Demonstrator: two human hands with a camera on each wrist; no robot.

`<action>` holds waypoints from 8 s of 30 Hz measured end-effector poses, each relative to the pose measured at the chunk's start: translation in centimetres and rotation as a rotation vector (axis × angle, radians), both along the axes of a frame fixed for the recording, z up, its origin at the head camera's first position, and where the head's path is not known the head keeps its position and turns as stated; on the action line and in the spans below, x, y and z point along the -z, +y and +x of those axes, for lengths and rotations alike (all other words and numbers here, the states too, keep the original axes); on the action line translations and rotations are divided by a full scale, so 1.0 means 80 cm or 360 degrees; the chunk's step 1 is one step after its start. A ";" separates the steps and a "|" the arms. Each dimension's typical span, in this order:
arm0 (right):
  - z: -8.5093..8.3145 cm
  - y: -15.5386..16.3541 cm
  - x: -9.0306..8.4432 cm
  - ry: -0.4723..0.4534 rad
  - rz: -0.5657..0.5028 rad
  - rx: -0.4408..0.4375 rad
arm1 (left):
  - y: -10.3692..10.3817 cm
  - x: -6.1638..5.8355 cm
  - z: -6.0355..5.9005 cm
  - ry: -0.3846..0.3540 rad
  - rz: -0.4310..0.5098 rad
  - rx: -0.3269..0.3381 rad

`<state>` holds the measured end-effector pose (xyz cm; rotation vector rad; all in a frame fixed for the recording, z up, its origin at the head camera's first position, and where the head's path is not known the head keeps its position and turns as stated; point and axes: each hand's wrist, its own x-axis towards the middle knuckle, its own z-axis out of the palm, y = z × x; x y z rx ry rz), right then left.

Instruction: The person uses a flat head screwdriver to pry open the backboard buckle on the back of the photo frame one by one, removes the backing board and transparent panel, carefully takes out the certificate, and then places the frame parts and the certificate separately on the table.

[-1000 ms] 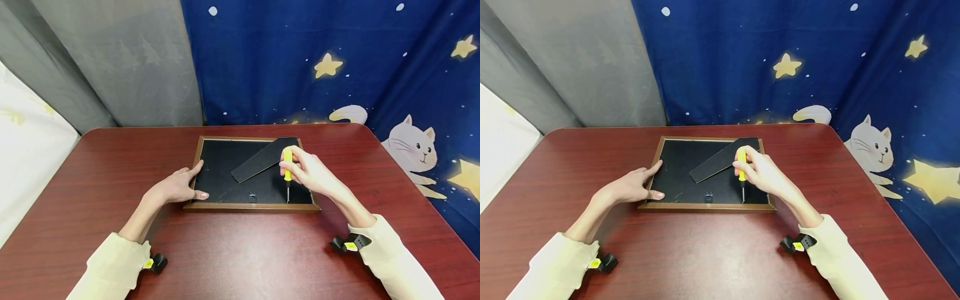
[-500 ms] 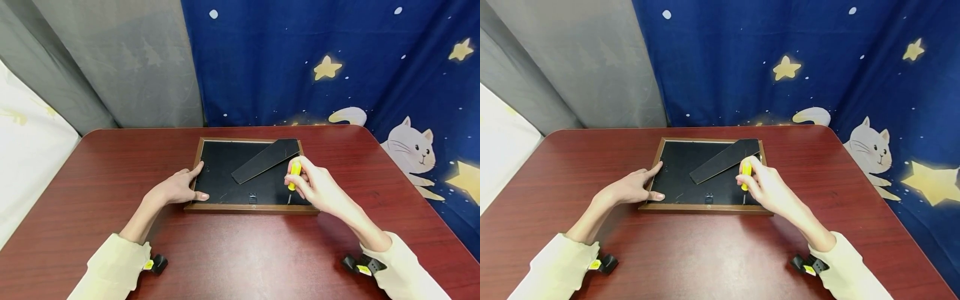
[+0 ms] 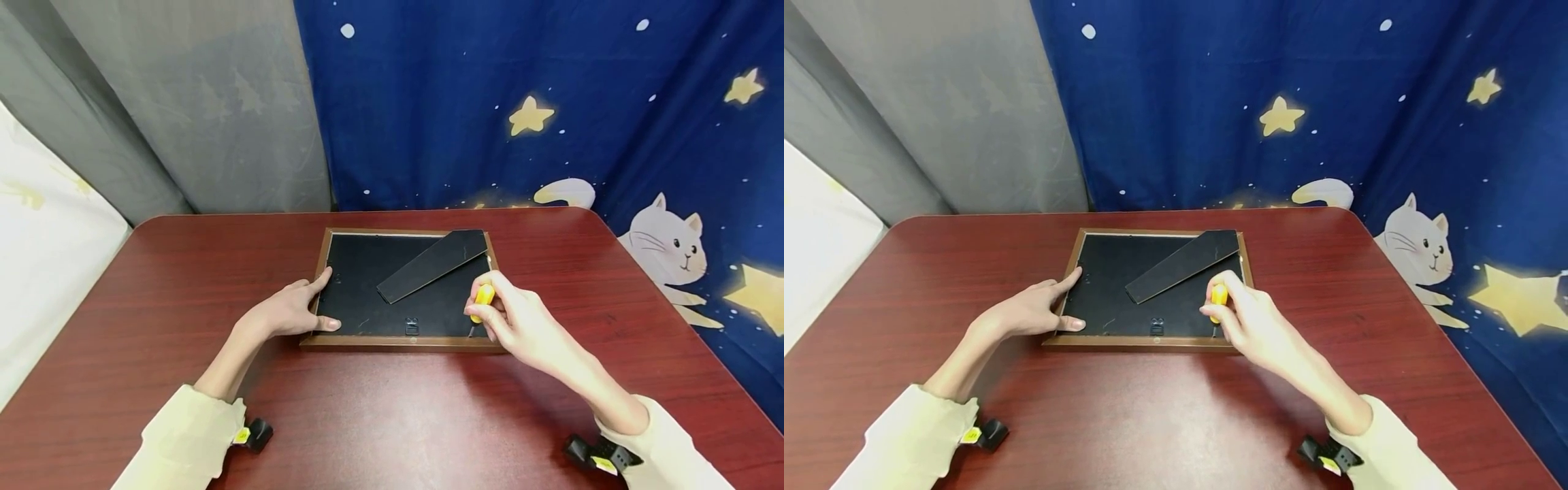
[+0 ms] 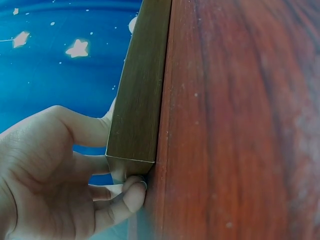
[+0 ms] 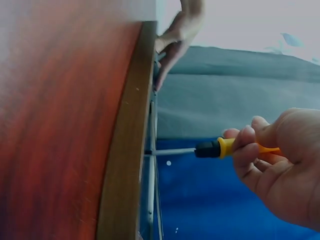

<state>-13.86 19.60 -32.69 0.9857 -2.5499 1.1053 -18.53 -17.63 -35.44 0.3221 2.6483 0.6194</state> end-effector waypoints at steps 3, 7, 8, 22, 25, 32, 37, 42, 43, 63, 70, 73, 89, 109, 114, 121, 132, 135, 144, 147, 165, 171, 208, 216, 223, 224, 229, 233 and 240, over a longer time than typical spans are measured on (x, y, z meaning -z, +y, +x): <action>-0.011 0.003 -0.004 -0.0059 0.0008 -0.0011 | -0.001 -0.002 0.002 0.0015 0.0002 0.0014; -0.025 0.010 -0.008 -0.0178 0.0019 -0.0038 | -0.003 -0.001 0.002 0.0029 0.0002 0.0030; -0.028 0.011 -0.009 -0.0204 0.0020 -0.0042 | -0.003 -0.001 0.002 0.0032 0.0000 0.0037; -0.073 0.025 -0.012 -0.0404 0.0006 -0.0082 | 0.004 0.005 -0.001 0.0049 0.0073 0.0023; -0.080 0.027 -0.014 -0.0474 -0.0021 -0.0074 | 0.005 0.005 -0.003 0.0039 0.0085 0.0015; -0.088 0.033 -0.017 -0.0500 -0.0068 -0.0082 | 0.010 0.005 -0.008 0.0009 0.0094 0.0001; -0.088 0.034 -0.019 -0.0434 -0.0048 -0.0033 | 0.014 0.006 -0.013 0.0011 0.0095 -0.0010; -0.087 0.037 -0.026 -0.0292 -0.0150 -0.0062 | 0.015 0.007 -0.017 0.0006 0.0084 -0.0020; -0.087 0.037 -0.029 -0.0261 -0.0196 -0.0060 | 0.016 0.007 -0.017 0.0009 0.0082 -0.0016; -0.118 -0.017 -0.010 -0.0525 -0.0615 -0.0091 | 0.015 0.006 -0.016 0.0059 0.0024 -0.0018; -0.125 -0.060 -0.001 -0.0608 -0.0668 -0.0140 | 0.017 0.008 -0.016 0.0066 0.0006 -0.0029; -0.128 -0.076 0.005 -0.0672 -0.0711 -0.0129 | 0.019 0.007 -0.015 0.0065 0.0004 -0.0029; -0.138 -0.125 0.036 -0.0839 -0.0647 -0.0098 | 0.020 0.006 -0.017 0.0084 -0.0041 -0.0028; -0.146 -0.143 0.044 -0.0848 -0.0456 -0.0087 | 0.021 0.005 -0.016 0.0062 -0.0038 -0.0045; -0.147 -0.146 0.042 -0.0873 -0.0422 -0.0115 | 0.024 0.004 -0.016 0.0057 -0.0034 -0.0061; -0.142 -0.152 0.031 -0.0742 -0.0281 -0.0101 | 0.025 0.004 -0.017 0.0077 -0.0044 -0.0067; -0.103 -0.166 0.003 -0.0296 -0.0042 -0.0124 | 0.026 0.002 -0.018 0.0047 -0.0039 -0.0084; -0.091 -0.166 0.000 -0.0210 -0.0035 -0.0148 | 0.026 0.002 -0.018 0.0054 -0.0035 -0.0079; -0.063 -0.159 -0.007 -0.0096 -0.0055 -0.0234 | 0.022 0.004 -0.016 0.0068 -0.0051 -0.0061; -0.054 -0.156 -0.008 -0.0048 -0.0050 -0.0269 | 0.021 0.004 -0.016 0.0076 -0.0049 -0.0058; -0.052 -0.135 -0.012 -0.0297 -0.0099 -0.0388 | 0.015 0.009 -0.017 0.0089 0.0042 -0.0014; -0.067 -0.128 -0.010 -0.0383 -0.0197 -0.0409 | 0.009 0.009 -0.015 0.0076 0.0088 -0.0008; -0.114 -0.139 0.039 -0.0641 -0.0638 0.0147 | 0.003 0.011 -0.017 0.0020 0.0105 0.0039; -0.115 -0.145 0.041 -0.0655 -0.0652 0.0136 | 0.008 0.005 -0.014 0.0086 0.0074 0.0029; -0.115 -0.154 0.046 -0.0675 -0.0713 0.0143 | 0.012 0.005 -0.013 0.0165 -0.0011 0.0026; -0.114 -0.155 0.047 -0.0680 -0.0730 0.0141 | 0.013 0.006 -0.014 0.0171 -0.0021 0.0026; -0.111 -0.159 0.050 -0.0679 -0.0792 0.0142 | 0.016 0.007 -0.015 0.0177 -0.0040 0.0014; -0.108 -0.161 0.051 -0.0658 -0.0829 0.0156 | 0.016 0.007 -0.016 0.0168 -0.0033 0.0011; -0.104 -0.164 0.054 -0.0697 -0.0892 0.0211 | 0.014 0.008 -0.016 0.0149 -0.0017 0.0012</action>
